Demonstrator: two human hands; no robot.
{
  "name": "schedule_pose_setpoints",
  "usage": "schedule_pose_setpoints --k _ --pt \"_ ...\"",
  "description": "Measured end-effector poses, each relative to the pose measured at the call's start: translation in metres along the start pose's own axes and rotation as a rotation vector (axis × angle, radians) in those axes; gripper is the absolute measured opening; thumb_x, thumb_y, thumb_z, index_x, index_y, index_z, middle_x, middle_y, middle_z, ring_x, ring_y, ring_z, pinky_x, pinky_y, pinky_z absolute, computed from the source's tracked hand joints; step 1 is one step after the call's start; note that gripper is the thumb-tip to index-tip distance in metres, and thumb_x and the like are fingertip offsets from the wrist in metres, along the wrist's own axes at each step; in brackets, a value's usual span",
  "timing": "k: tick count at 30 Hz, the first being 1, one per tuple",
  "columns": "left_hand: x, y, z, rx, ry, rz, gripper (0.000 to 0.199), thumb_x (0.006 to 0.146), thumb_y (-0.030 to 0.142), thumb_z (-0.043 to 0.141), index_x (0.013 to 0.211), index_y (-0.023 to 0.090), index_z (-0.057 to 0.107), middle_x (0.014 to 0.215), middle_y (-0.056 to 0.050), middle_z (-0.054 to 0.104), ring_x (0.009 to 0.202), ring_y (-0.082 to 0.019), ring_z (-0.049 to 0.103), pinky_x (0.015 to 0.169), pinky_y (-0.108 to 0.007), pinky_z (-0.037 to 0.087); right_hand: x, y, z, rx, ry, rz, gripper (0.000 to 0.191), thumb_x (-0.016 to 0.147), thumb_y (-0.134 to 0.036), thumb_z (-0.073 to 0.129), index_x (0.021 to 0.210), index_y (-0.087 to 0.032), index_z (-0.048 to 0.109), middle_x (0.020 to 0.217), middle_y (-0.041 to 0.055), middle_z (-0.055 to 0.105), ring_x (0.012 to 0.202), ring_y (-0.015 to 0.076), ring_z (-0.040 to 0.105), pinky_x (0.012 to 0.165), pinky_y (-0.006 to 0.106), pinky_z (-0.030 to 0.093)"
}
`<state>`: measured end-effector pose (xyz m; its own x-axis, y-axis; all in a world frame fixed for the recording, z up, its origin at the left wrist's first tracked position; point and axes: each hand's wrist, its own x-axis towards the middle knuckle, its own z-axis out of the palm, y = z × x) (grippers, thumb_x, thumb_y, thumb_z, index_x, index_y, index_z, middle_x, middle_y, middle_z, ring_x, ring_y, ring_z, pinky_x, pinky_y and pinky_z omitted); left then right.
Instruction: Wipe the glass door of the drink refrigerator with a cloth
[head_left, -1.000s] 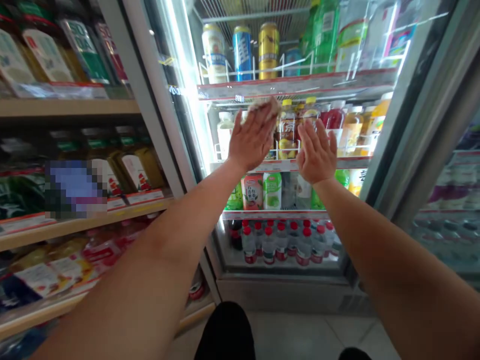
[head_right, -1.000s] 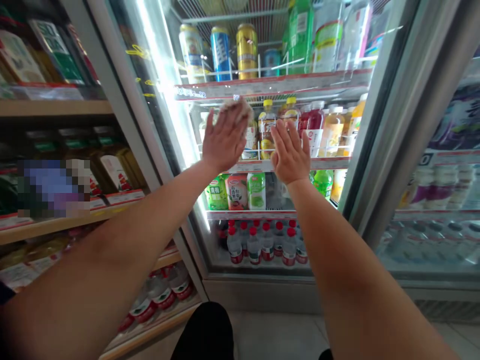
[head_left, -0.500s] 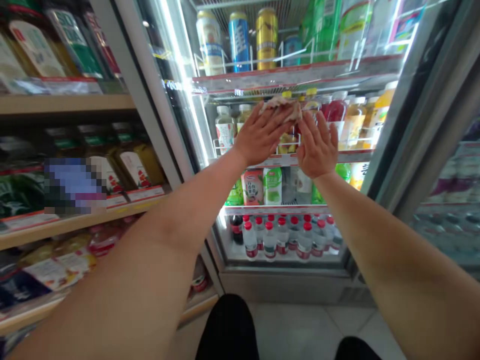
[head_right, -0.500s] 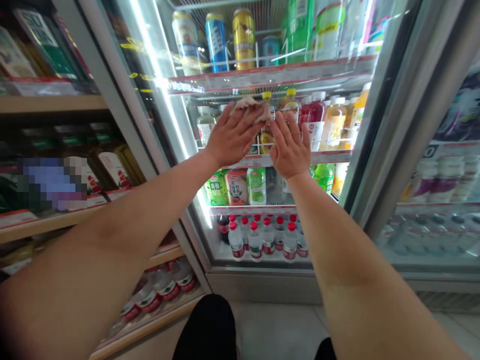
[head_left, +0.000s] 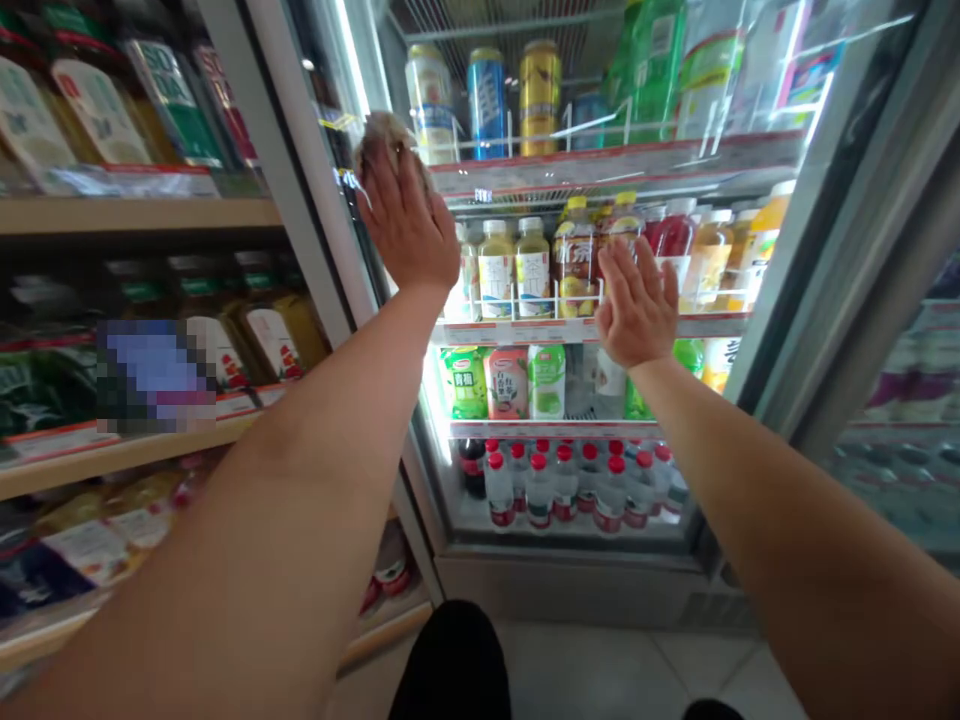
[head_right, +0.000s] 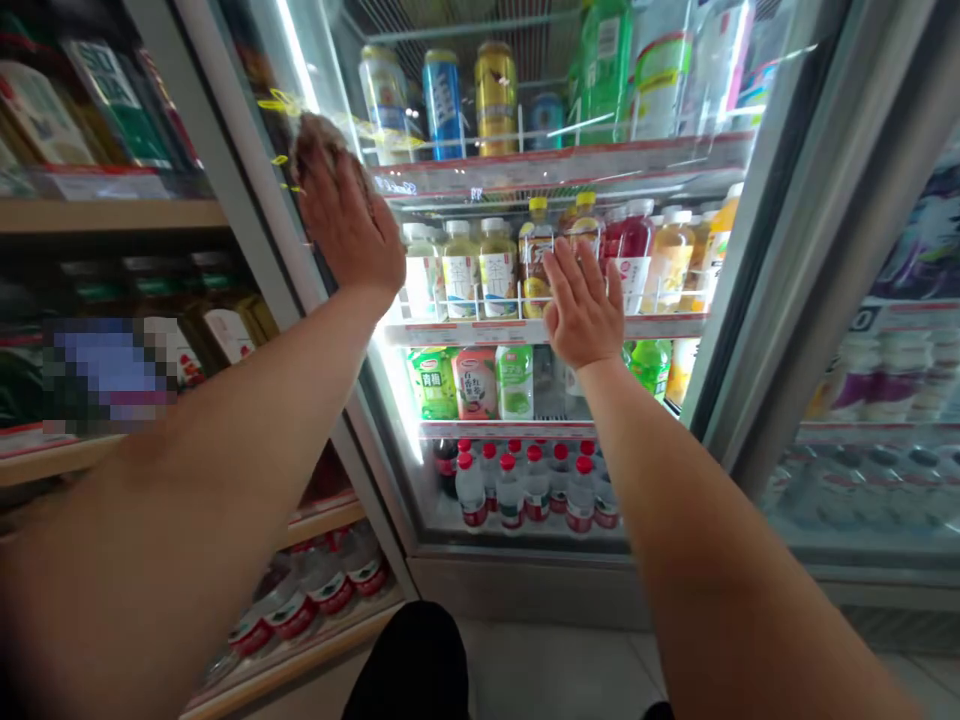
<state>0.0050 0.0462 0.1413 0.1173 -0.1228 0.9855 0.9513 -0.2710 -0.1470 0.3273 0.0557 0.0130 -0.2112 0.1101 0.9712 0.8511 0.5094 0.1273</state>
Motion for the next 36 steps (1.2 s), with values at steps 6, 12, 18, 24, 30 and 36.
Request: schedule_pose_setpoints --k 6,12,18,24,30,36 --pt "-0.016 0.018 -0.019 -0.079 -0.52 0.405 0.065 0.101 0.055 0.037 0.158 0.023 0.038 0.169 0.007 0.027 0.159 -0.011 -0.01 0.132 -0.045 -0.012 0.001 0.001 -0.002 0.013 -0.005 -0.004 0.068 0.093 -0.027 0.041 0.161 -0.021 0.036 0.167 0.0057 0.037 0.158 0.0291 0.025 0.127 0.06 0.021" --pt "-0.027 0.038 -0.037 -0.107 -0.663 0.549 0.055 0.1 0.055 0.043 0.147 0.027 0.053 0.165 0.0 0.04 0.157 -0.03 0.026 0.131 -0.059 0.011 0.001 -0.002 -0.005 0.023 -0.036 0.017 0.068 0.094 -0.028 0.04 0.162 -0.022 0.034 0.168 0.0065 0.037 0.159 0.0298 0.023 0.127 0.061 0.019" --pt "-0.046 0.035 -0.034 0.001 -0.442 0.352 0.051 0.107 0.044 0.033 0.153 0.027 0.046 0.167 -0.001 0.036 0.159 -0.023 0.019 0.132 -0.053 0.013 0.0 0.003 0.001 -0.014 0.001 -0.015 0.068 0.093 -0.027 0.04 0.161 -0.02 0.037 0.168 0.0058 0.036 0.159 0.0283 0.024 0.127 0.06 0.022" --pt "-0.064 0.012 -0.011 0.03 -0.006 -0.097 0.061 0.109 0.043 0.024 0.161 0.013 0.025 0.174 0.0 0.007 0.158 -0.013 -0.017 0.13 -0.048 -0.016 0.0 0.002 0.002 0.033 -0.009 0.018 0.068 0.095 -0.03 0.037 0.163 -0.026 0.033 0.168 -0.0005 0.034 0.159 0.027 0.021 0.129 0.056 0.015" --pt "-0.064 0.02 -0.02 0.132 -0.101 -0.055 0.066 0.106 0.048 0.022 0.158 0.011 0.037 0.172 -0.004 0.018 0.158 -0.012 -0.015 0.134 -0.044 -0.007 0.001 -0.001 -0.004 0.004 -0.034 0.014 0.069 0.092 -0.027 0.041 0.16 -0.02 0.038 0.168 0.0041 0.036 0.159 0.0283 0.023 0.128 0.059 0.02" --pt "-0.061 0.041 -0.042 -0.06 -0.639 0.519 0.054 0.099 0.043 0.044 0.15 0.032 0.051 0.166 0.003 0.038 0.158 -0.026 0.022 0.133 -0.057 0.01 0.0 -0.001 -0.003 0.006 0.008 0.009 0.065 0.095 -0.029 0.038 0.16 -0.021 0.038 0.167 0.0052 0.037 0.158 0.0282 0.025 0.129 0.055 0.017"
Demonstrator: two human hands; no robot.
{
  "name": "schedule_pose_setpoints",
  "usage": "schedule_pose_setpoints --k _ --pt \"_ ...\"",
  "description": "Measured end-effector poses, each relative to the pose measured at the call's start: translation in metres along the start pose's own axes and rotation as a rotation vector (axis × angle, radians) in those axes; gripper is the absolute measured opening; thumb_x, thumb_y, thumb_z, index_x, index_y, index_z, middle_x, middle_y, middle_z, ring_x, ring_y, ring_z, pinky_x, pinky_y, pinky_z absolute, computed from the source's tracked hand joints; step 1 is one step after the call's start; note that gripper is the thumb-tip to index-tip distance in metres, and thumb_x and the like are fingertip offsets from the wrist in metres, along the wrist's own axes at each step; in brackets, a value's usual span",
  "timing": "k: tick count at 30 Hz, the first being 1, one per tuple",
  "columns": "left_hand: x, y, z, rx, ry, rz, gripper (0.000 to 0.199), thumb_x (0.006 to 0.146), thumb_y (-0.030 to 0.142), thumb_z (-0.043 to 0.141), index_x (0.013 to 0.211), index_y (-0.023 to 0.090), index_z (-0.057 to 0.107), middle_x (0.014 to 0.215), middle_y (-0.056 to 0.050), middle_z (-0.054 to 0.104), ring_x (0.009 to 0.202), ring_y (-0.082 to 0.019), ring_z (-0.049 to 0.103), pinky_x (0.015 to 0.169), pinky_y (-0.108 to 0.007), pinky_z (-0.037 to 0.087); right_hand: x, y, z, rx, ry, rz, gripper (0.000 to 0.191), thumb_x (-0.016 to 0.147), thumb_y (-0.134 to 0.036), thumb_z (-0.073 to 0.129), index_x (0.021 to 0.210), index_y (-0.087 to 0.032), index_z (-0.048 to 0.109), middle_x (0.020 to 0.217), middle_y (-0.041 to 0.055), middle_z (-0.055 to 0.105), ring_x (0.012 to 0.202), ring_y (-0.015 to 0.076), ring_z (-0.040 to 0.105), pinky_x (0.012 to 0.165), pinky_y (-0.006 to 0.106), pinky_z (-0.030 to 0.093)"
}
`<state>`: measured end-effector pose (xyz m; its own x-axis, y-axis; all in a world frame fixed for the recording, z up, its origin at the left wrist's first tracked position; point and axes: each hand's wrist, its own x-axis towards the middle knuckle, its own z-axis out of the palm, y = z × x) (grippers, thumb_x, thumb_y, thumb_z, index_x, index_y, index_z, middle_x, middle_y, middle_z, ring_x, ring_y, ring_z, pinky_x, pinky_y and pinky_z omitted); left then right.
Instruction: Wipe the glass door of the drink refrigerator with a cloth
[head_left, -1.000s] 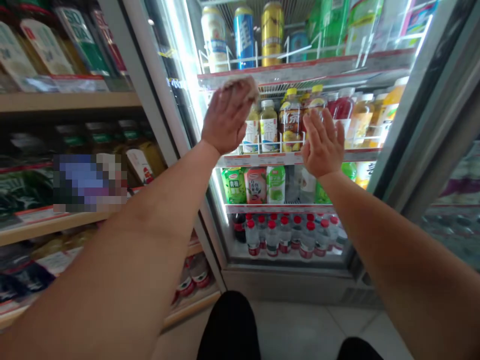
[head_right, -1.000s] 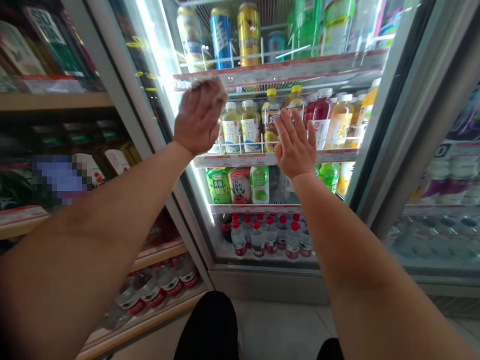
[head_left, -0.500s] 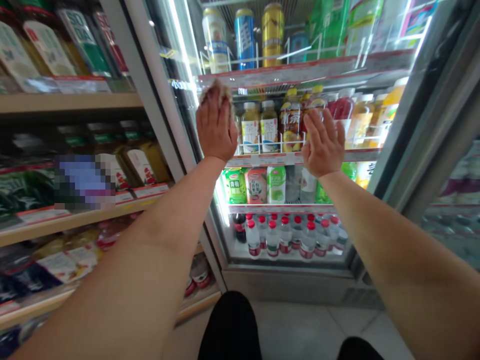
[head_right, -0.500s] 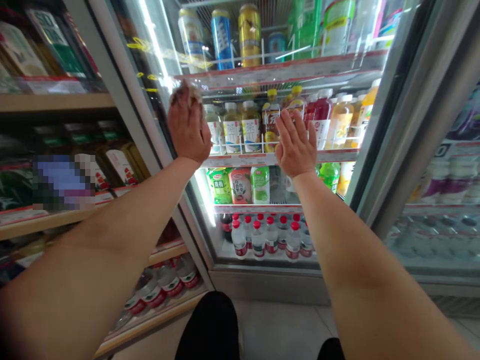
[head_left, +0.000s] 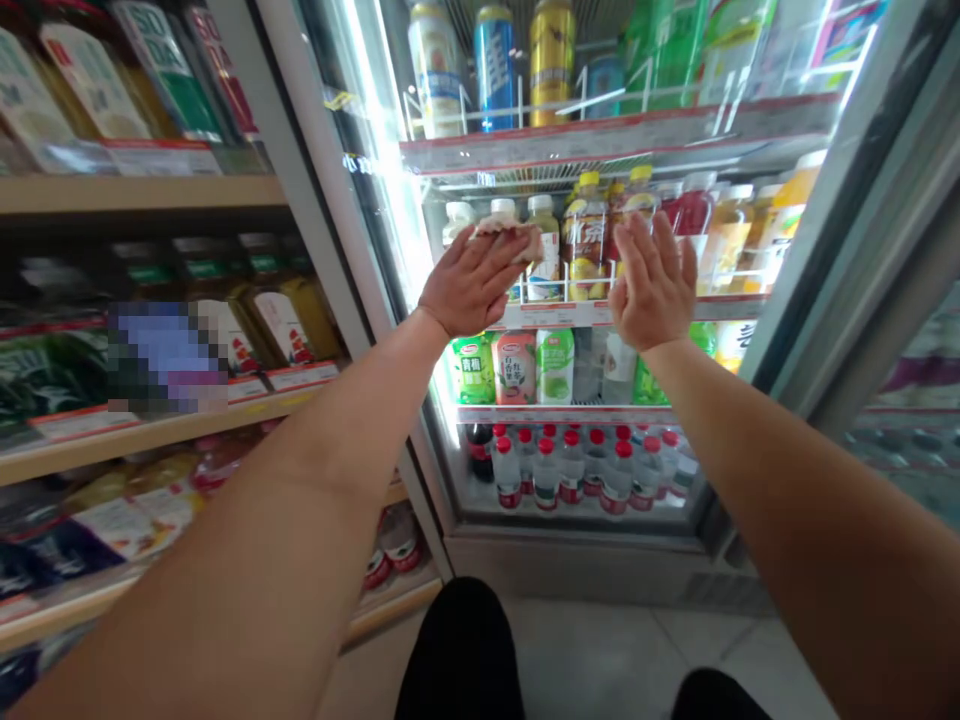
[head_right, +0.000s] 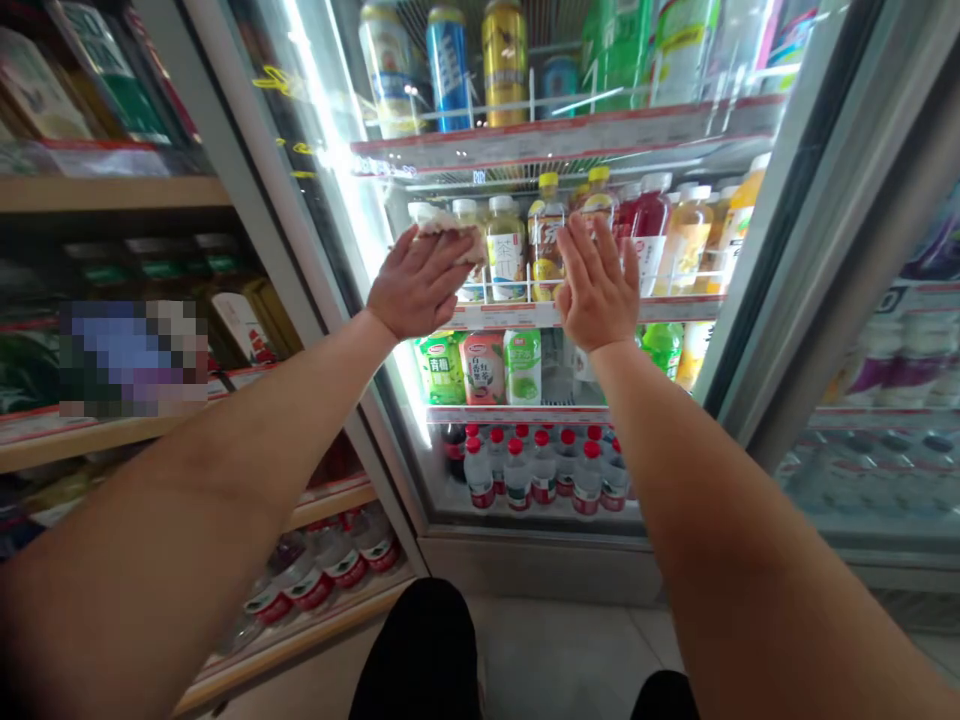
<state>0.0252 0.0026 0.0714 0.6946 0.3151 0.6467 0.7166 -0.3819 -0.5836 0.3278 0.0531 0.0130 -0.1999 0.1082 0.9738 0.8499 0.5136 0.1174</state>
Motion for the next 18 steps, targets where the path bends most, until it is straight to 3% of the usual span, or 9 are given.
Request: schedule_pose_setpoints --k 3,8,10,12,14,18 --pt "-0.001 0.004 -0.001 0.01 0.039 -0.096 0.051 0.101 0.04 0.04 0.15 0.032 0.051 0.165 0.002 0.039 0.157 -0.028 0.027 0.132 -0.058 0.01 0.0 -0.001 -0.001 0.012 -0.022 0.001 0.067 0.095 -0.029 0.039 0.161 -0.021 0.036 0.168 0.0054 0.036 0.159 0.0292 0.023 0.128 0.058 0.017" --pt "-0.005 -0.001 0.016 0.137 0.424 -0.646 0.058 0.105 0.041 0.032 0.154 0.012 0.043 0.169 -0.013 0.029 0.16 -0.024 0.011 0.132 -0.053 -0.001 0.002 -0.003 -0.005 0.023 -0.055 0.032 0.068 0.094 -0.027 0.04 0.162 -0.024 0.035 0.167 0.0054 0.038 0.159 0.0308 0.022 0.127 0.06 0.018" --pt "-0.006 -0.005 0.023 0.202 0.519 -0.748 0.058 0.107 0.04 0.029 0.155 0.008 0.038 0.169 -0.016 0.026 0.16 -0.017 0.002 0.131 -0.049 0.001 0.002 -0.002 -0.005 0.022 -0.059 0.029 0.069 0.094 -0.027 0.041 0.162 -0.024 0.034 0.167 0.0051 0.037 0.159 0.0309 0.021 0.127 0.06 0.018" --pt "-0.007 -0.007 0.026 0.249 0.541 -0.716 0.057 0.108 0.038 0.028 0.157 0.007 0.034 0.171 -0.014 0.022 0.158 -0.012 -0.01 0.13 -0.047 0.001 0.001 -0.001 -0.004 0.018 -0.051 0.017 0.07 0.093 -0.027 0.041 0.162 -0.023 0.034 0.168 0.0054 0.036 0.159 0.0307 0.021 0.127 0.06 0.018" --pt "-0.008 -0.006 0.023 0.25 0.487 -0.585 0.057 0.108 0.036 0.026 0.157 0.009 0.036 0.171 -0.01 0.023 0.157 -0.011 -0.014 0.132 -0.046 0.0 0.001 -0.001 -0.003 0.012 -0.044 0.014 0.069 0.093 -0.027 0.041 0.162 -0.022 0.035 0.168 0.0055 0.037 0.159 0.0301 0.022 0.127 0.06 0.018" --pt "-0.008 0.002 0.011 0.158 0.225 -0.209 0.055 0.103 0.039 0.035 0.153 0.022 0.047 0.166 -0.005 0.036 0.16 -0.022 0.01 0.133 -0.051 0.011 0.002 -0.003 -0.005 0.016 -0.054 0.028 0.07 0.093 -0.028 0.041 0.162 -0.025 0.033 0.167 0.0043 0.037 0.159 0.0305 0.023 0.126 0.061 0.019"
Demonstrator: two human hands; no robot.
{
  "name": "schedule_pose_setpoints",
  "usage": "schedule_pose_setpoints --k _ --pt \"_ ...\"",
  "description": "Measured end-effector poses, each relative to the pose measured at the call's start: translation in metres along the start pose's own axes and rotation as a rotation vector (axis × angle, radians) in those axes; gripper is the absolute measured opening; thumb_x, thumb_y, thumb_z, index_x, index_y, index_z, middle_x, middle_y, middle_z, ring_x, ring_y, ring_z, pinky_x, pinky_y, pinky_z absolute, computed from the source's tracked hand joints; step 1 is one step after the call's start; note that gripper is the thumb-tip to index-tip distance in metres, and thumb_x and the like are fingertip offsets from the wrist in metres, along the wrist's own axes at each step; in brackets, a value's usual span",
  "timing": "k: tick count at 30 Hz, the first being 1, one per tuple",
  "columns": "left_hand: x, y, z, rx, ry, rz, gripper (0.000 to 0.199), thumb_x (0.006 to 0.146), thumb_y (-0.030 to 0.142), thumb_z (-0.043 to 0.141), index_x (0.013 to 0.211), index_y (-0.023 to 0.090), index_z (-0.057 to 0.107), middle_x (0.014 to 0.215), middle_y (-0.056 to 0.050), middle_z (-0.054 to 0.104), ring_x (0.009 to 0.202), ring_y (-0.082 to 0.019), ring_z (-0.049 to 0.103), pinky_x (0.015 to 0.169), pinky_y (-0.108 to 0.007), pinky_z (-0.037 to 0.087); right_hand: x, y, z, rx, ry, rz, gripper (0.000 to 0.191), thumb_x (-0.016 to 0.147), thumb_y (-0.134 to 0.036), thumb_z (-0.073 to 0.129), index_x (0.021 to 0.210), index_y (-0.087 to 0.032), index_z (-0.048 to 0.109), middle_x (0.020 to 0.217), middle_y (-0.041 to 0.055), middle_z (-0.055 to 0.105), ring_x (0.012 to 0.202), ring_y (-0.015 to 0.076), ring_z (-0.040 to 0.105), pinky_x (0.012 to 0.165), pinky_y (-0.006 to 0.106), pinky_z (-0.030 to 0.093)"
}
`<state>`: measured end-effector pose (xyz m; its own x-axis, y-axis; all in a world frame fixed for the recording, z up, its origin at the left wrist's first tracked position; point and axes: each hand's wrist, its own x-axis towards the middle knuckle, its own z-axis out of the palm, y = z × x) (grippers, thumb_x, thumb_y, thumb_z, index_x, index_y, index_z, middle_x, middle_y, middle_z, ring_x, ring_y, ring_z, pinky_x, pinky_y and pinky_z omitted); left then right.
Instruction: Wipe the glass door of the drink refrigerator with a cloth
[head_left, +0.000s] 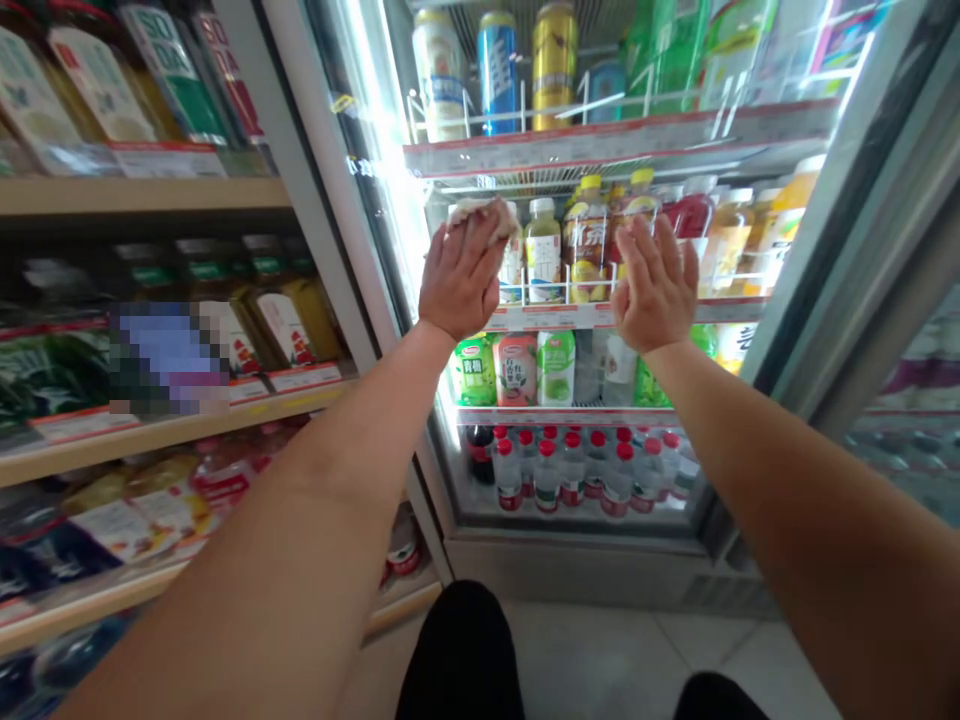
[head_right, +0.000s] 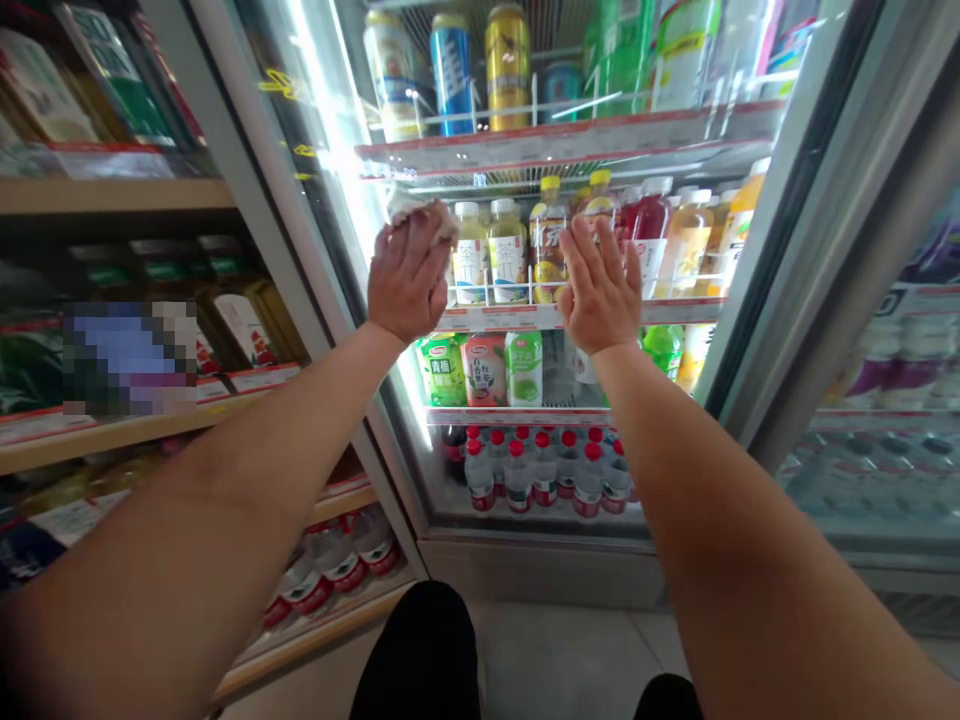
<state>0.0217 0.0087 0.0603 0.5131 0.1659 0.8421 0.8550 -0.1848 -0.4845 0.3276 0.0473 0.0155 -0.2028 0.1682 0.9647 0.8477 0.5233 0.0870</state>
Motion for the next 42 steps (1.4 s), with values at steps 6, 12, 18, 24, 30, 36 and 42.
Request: schedule_pose_setpoints --k 6,12,18,24,30,36,42 --pt "-0.002 0.004 -0.002 -0.12 -0.03 -0.093 0.053 0.101 0.042 0.037 0.152 0.03 0.049 0.166 -0.001 0.037 0.158 -0.027 0.023 0.132 -0.058 0.011 0.0 0.001 0.003 -0.003 0.009 -0.001 0.068 0.094 -0.03 0.039 0.162 -0.023 0.035 0.168 0.0039 0.036 0.159 0.0301 0.023 0.127 0.059 0.018" --pt "-0.007 -0.003 0.009 -0.042 0.233 -0.406 0.061 0.105 0.044 0.028 0.159 0.018 0.036 0.172 -0.004 0.022 0.161 -0.023 0.003 0.133 -0.055 0.006 -0.003 0.006 0.011 0.0 0.064 -0.03 0.065 0.098 -0.035 0.03 0.162 -0.022 0.035 0.168 0.0006 0.035 0.159 0.028 0.023 0.129 0.054 0.016" --pt "-0.005 -0.001 -0.002 -0.098 -0.219 0.269 0.056 0.098 0.042 0.044 0.154 0.033 0.047 0.167 0.001 0.035 0.159 -0.026 0.02 0.132 -0.053 0.015 -0.002 0.006 0.009 0.019 0.014 -0.01 0.067 0.096 -0.032 0.035 0.163 -0.025 0.033 0.169 -0.0012 0.034 0.159 0.0283 0.02 0.128 0.059 0.017" --pt "-0.008 0.001 -0.003 -0.147 -0.163 0.181 0.053 0.1 0.041 0.043 0.152 0.032 0.048 0.164 -0.001 0.041 0.156 -0.027 0.03 0.131 -0.05 0.019 -0.001 0.005 0.007 0.014 0.033 -0.009 0.066 0.097 -0.032 0.034 0.162 -0.025 0.035 0.168 0.0 0.036 0.159 0.0275 0.022 0.129 0.056 0.015" --pt "-0.014 0.001 0.012 -0.044 0.223 -0.412 0.063 0.106 0.047 0.026 0.159 0.014 0.033 0.171 -0.01 0.025 0.161 -0.021 0.0 0.134 -0.052 0.001 -0.002 0.002 0.003 -0.02 0.013 -0.005 0.066 0.094 -0.027 0.04 0.16 -0.021 0.039 0.168 0.004 0.036 0.159 0.0281 0.022 0.129 0.057 0.019" --pt "-0.012 0.004 0.007 -0.069 0.023 -0.083 0.057 0.104 0.039 0.036 0.159 0.028 0.039 0.17 0.002 0.028 0.161 -0.021 -0.002 0.133 -0.054 0.009 -0.002 0.003 0.003 -0.012 0.011 -0.021 0.069 0.092 -0.026 0.041 0.161 -0.02 0.035 0.168 0.0065 0.036 0.159 0.0299 0.021 0.128 0.06 0.018" --pt "-0.011 0.007 0.001 -0.129 -0.134 0.186 0.054 0.103 0.041 0.041 0.156 0.033 0.043 0.166 0.004 0.037 0.157 -0.029 0.027 0.13 -0.058 0.02 -0.001 0.002 0.002 -0.016 0.002 -0.009 0.07 0.094 -0.026 0.04 0.163 -0.021 0.033 0.167 0.0082 0.036 0.159 0.0325 0.022 0.126 0.061 0.019"
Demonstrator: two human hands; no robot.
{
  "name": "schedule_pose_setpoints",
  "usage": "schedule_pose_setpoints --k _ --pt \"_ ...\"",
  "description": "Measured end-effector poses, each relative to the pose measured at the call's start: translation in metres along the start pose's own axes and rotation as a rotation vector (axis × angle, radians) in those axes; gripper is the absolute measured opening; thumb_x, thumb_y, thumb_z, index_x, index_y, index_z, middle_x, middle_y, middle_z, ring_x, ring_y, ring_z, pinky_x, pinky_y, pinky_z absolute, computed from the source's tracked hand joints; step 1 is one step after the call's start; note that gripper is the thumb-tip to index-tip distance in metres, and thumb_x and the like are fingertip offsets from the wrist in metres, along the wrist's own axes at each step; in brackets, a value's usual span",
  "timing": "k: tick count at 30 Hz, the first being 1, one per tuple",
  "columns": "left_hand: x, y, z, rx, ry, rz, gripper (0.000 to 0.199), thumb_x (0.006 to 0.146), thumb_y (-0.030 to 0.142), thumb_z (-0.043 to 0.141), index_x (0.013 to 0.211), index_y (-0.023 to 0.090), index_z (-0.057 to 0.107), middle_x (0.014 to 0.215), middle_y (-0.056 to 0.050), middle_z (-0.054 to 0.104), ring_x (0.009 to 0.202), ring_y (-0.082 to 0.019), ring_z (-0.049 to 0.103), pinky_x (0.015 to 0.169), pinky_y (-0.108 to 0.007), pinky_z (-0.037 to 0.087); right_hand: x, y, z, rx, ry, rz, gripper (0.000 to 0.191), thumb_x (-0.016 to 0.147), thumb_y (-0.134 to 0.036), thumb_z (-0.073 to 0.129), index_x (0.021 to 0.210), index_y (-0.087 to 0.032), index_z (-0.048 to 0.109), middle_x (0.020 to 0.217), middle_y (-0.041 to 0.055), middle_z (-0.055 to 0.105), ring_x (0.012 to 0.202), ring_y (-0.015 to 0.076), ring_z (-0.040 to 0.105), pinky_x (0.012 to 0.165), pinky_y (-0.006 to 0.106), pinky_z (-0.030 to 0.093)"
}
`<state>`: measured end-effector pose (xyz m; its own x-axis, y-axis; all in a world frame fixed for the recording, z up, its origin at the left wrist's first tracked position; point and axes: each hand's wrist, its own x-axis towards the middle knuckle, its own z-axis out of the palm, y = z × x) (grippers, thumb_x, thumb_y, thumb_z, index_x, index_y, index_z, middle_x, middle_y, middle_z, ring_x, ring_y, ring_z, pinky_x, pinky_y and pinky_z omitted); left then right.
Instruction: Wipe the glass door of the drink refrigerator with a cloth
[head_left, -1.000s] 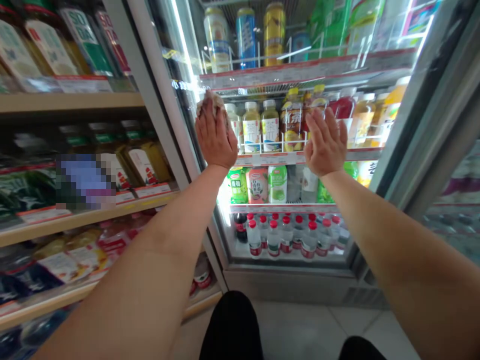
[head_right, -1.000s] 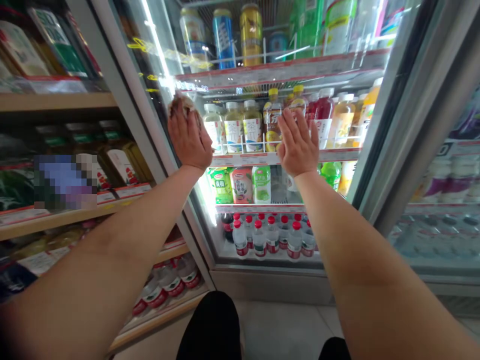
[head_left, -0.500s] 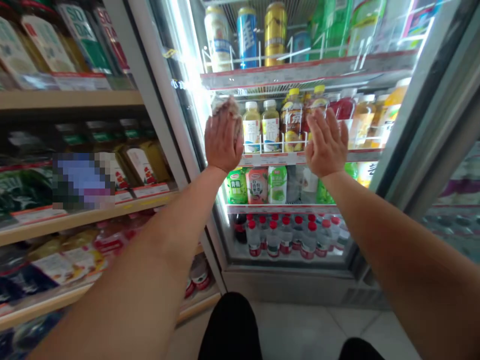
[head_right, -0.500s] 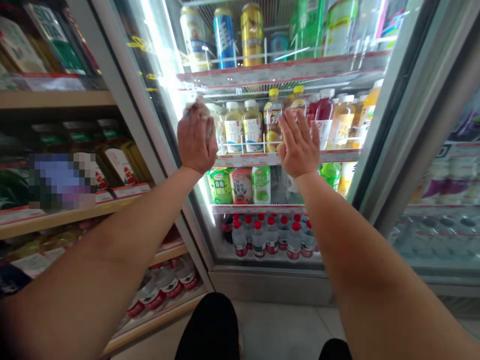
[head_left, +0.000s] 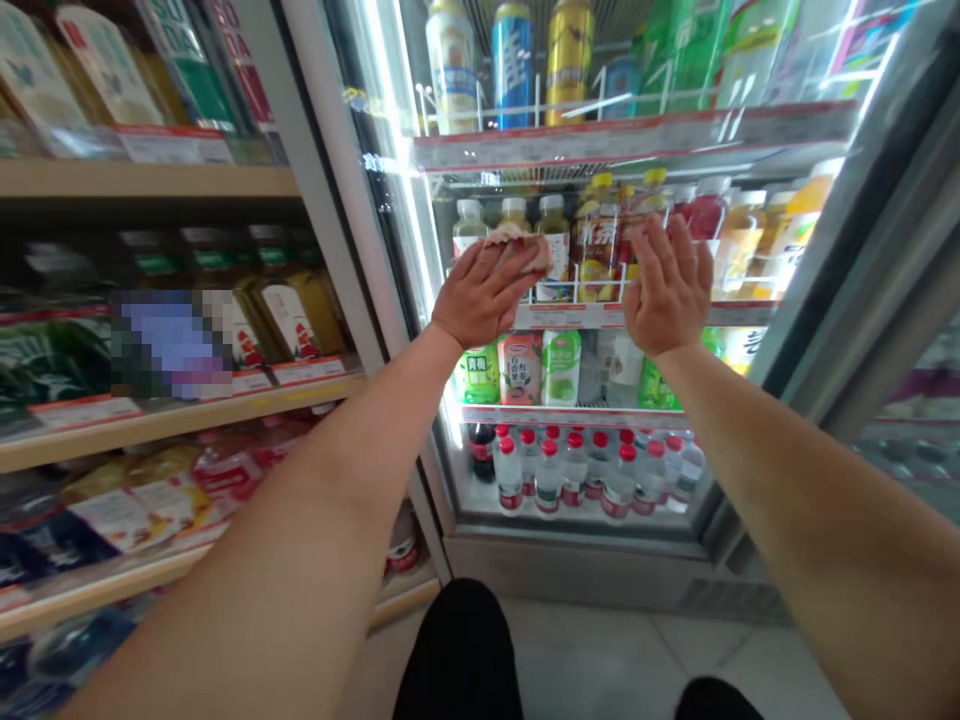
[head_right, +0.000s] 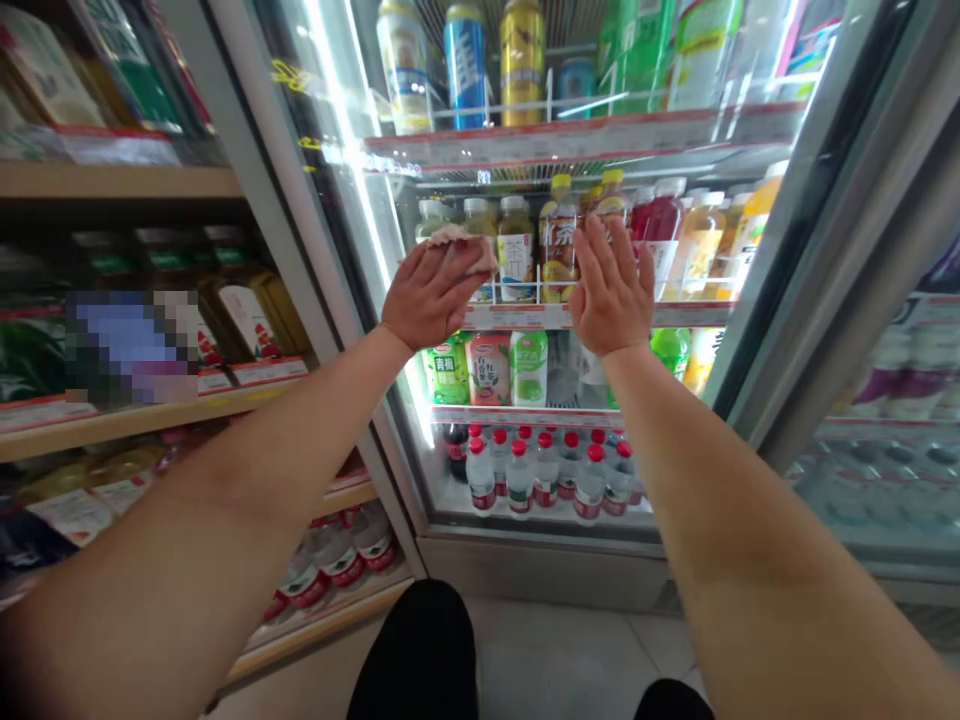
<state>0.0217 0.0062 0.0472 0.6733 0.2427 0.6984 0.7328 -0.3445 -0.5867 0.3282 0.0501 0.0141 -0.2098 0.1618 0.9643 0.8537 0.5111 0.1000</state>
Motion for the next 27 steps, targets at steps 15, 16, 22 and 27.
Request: schedule_pose_setpoints --k 15,16,22,27 --pt "-0.001 0.001 0.005 0.067 0.198 -0.133 0.05 0.102 0.032 0.041 0.151 0.032 0.051 0.163 -0.002 0.043 0.153 -0.029 0.035 0.128 -0.055 0.021 -0.001 0.0 0.005 -0.041 0.12 -0.045 0.066 0.094 -0.024 0.043 0.16 -0.021 0.039 0.163 0.01 0.045 0.155 0.0322 0.033 0.123 0.06 0.026" --pt "0.0 0.002 0.004 0.077 0.203 -0.145 0.049 0.103 0.031 0.04 0.15 0.031 0.051 0.163 -0.002 0.044 0.152 -0.028 0.036 0.128 -0.054 0.022 -0.001 0.0 0.005 -0.046 0.137 -0.056 0.066 0.094 -0.024 0.043 0.16 -0.021 0.039 0.162 0.0101 0.045 0.154 0.0323 0.034 0.123 0.059 0.026" --pt "0.0 0.003 0.004 0.087 0.227 -0.21 0.045 0.104 0.031 0.039 0.147 0.029 0.055 0.161 -0.003 0.046 0.152 -0.027 0.037 0.126 -0.05 0.026 -0.001 0.002 0.006 -0.018 0.154 -0.067 0.065 0.096 -0.023 0.042 0.16 -0.02 0.038 0.161 0.0127 0.046 0.154 0.0341 0.035 0.122 0.062 0.027" --pt "-0.001 0.004 0.006 0.105 0.19 -0.25 0.046 0.106 0.032 0.036 0.148 0.028 0.054 0.161 -0.003 0.047 0.153 -0.025 0.035 0.125 -0.05 0.028 -0.005 0.005 0.008 -0.005 0.159 -0.073 0.062 0.097 -0.025 0.04 0.159 -0.019 0.041 0.161 0.0122 0.047 0.153 0.0349 0.036 0.122 0.062 0.027"
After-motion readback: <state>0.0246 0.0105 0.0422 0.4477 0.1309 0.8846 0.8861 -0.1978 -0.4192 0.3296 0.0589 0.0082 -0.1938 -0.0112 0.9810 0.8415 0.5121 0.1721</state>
